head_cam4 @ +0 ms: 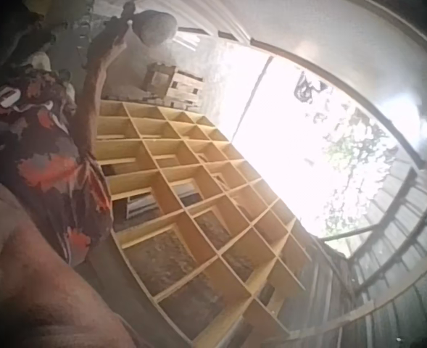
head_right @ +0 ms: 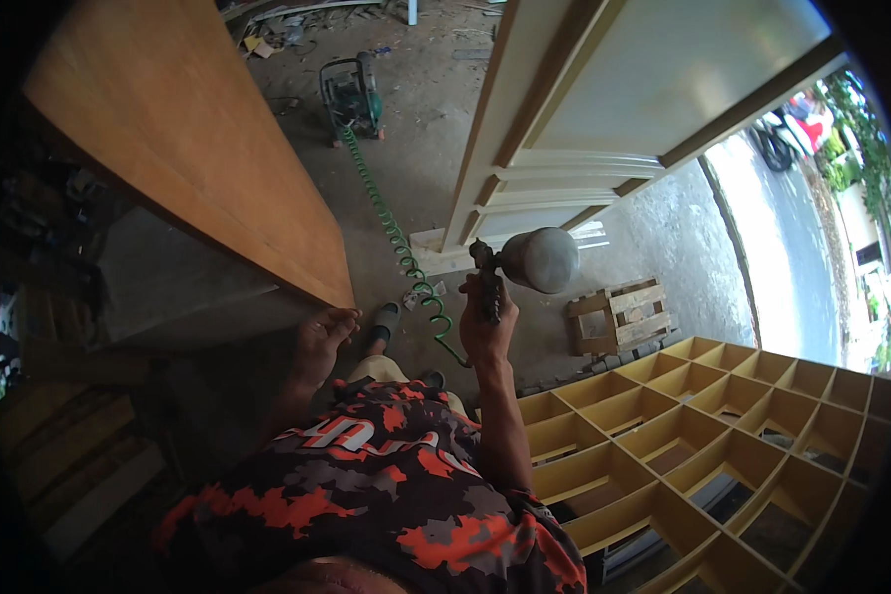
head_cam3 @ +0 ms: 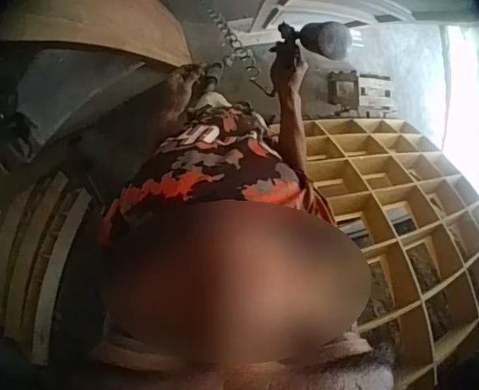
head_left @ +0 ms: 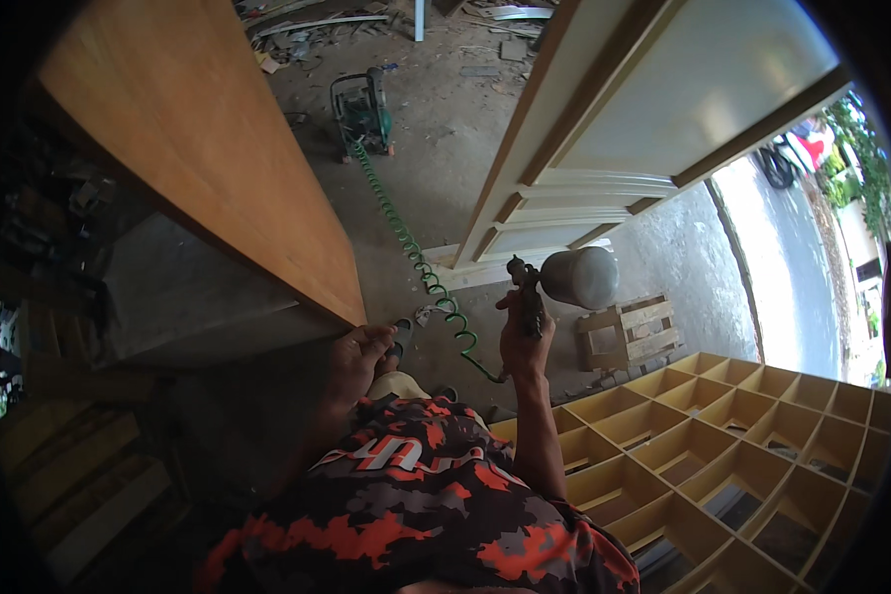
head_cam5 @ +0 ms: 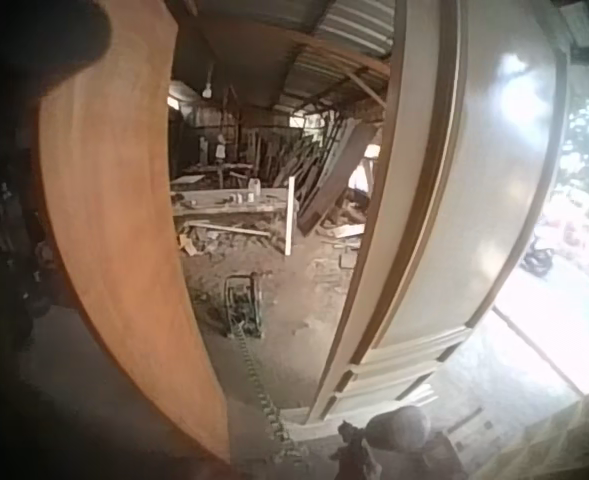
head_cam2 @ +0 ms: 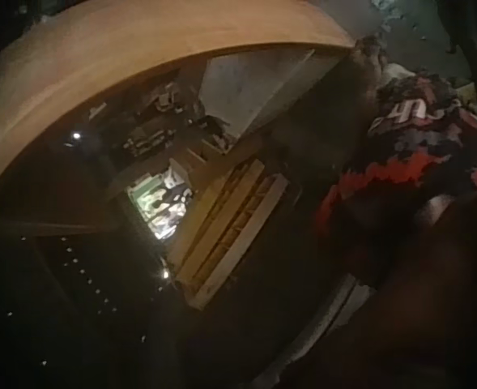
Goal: The person uses a spray gun connected to a compressor to apply paint to a large wooden shelving unit and a door frame, moving the nozzle in controlled strokes across the surfaces.
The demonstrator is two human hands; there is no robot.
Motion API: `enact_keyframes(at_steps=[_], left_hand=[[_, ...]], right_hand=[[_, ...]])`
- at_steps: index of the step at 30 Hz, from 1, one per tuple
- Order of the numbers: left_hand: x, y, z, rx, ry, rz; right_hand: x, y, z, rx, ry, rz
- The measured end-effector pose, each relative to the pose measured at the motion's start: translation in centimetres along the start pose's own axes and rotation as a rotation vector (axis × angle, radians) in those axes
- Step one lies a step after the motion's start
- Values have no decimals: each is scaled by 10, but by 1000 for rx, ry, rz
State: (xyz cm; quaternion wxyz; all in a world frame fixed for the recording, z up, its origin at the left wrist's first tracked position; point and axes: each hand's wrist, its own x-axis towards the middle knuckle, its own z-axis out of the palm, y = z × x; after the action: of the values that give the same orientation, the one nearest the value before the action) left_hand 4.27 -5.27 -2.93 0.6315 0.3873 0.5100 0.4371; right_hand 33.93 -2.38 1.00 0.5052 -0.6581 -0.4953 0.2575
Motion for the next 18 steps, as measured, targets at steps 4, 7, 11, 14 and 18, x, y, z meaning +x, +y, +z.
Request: enact_keyframes(at_steps=[4, 7, 11, 14, 18], left_hand=[[4, -11, -5, 51, 33, 84], [5, -2, -1, 73, 9, 27], [6, 2, -2, 94, -6, 48], [8, -1, -4, 98, -17, 49], [6, -1, -6, 113, -7, 46]], right_hand=[[11, 13, 10, 14, 67, 31], [22, 16, 9, 16, 99, 16], [44, 2, 6, -21, 117, -98], [70, -18, -7, -12, 123, -98], [101, -54, -23, 168, 141, -63]])
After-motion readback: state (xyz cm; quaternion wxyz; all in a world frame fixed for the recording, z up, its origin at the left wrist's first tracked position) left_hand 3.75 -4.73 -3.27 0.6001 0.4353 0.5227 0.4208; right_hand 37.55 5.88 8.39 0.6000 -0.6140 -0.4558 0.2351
